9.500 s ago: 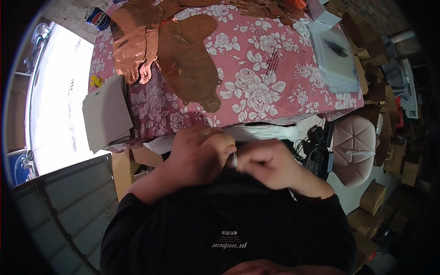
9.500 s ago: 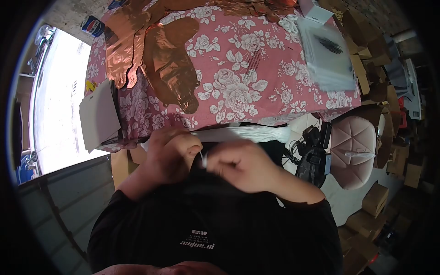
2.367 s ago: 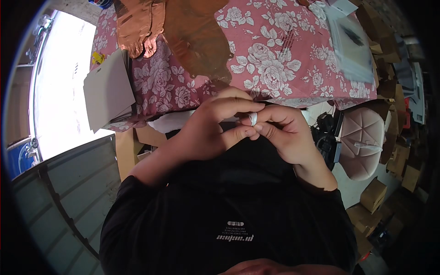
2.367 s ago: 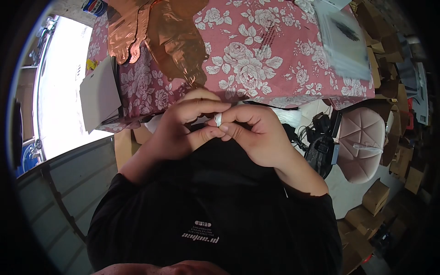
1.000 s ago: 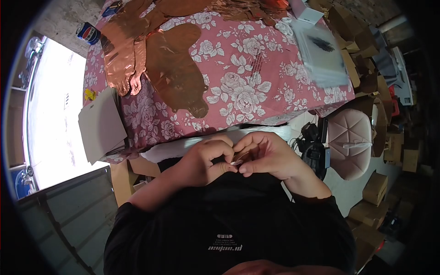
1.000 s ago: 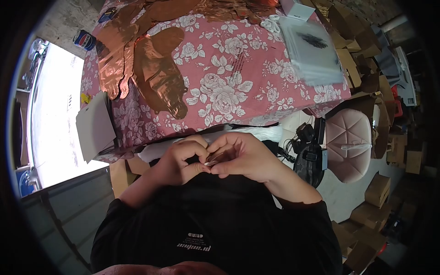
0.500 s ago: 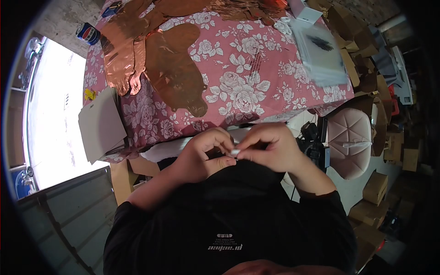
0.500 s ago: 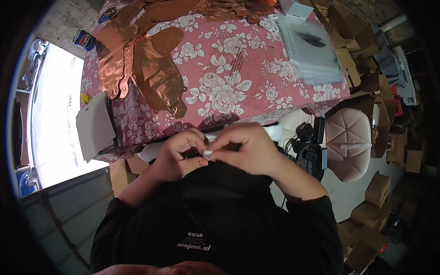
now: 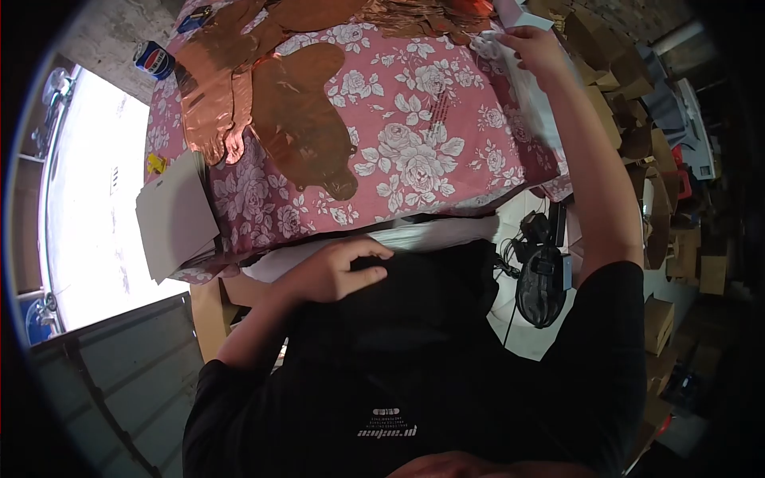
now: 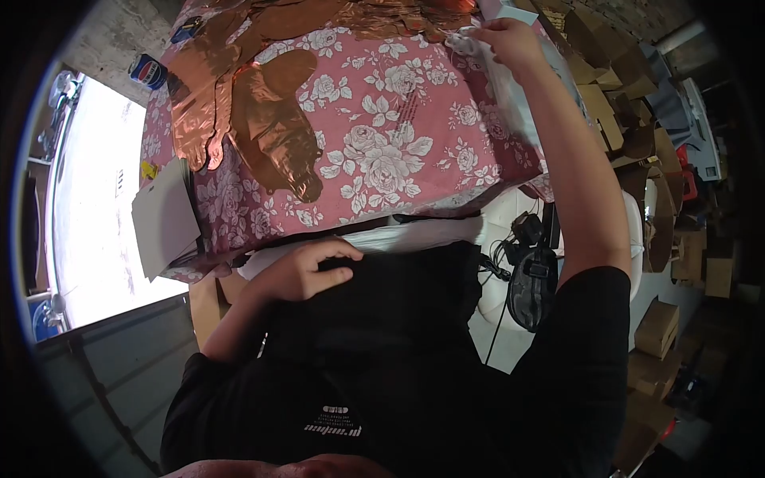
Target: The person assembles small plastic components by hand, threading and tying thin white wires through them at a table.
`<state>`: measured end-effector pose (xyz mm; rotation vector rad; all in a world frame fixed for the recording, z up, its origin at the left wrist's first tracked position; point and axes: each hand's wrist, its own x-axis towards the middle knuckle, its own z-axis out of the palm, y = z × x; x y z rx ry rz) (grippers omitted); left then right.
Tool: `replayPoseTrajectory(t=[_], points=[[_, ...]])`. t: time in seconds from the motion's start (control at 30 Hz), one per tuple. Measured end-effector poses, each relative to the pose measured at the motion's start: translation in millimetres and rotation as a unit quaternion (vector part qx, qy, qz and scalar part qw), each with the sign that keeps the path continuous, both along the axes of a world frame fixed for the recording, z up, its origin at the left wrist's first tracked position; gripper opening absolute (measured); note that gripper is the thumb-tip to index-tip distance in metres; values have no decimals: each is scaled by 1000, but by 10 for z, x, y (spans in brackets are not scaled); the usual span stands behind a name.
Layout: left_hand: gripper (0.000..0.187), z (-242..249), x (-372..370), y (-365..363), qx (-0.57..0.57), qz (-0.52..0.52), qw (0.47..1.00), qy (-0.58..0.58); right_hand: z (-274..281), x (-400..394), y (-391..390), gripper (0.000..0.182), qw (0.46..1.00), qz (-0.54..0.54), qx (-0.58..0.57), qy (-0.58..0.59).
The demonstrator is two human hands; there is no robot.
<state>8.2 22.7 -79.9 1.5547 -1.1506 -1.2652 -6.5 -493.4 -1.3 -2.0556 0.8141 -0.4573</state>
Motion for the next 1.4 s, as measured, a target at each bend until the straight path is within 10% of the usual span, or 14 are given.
replayPoseTrajectory(t=[0.07,0.4,0.7,0.93,1.4], points=[[29,-386,29,31,18,39,996,79,-94,12,-172,36,965,-49,-258,-4],[38,-1108,139,-359,69,-3,994,-88,-393,-1334,1914,18,933,-30,-34,-357],[34,-1121,8,-643,50,-29,990,-129,-1414,-2323,2865,13,993,26,-117,9],[26,-1039,-36,-734,-26,-26,980,-197,-1460,-2181,2556,15,951,113,-288,28],[17,-1124,-77,-1060,-23,-84,985,-148,-1501,-2103,2405,17,974,110,-181,75]])
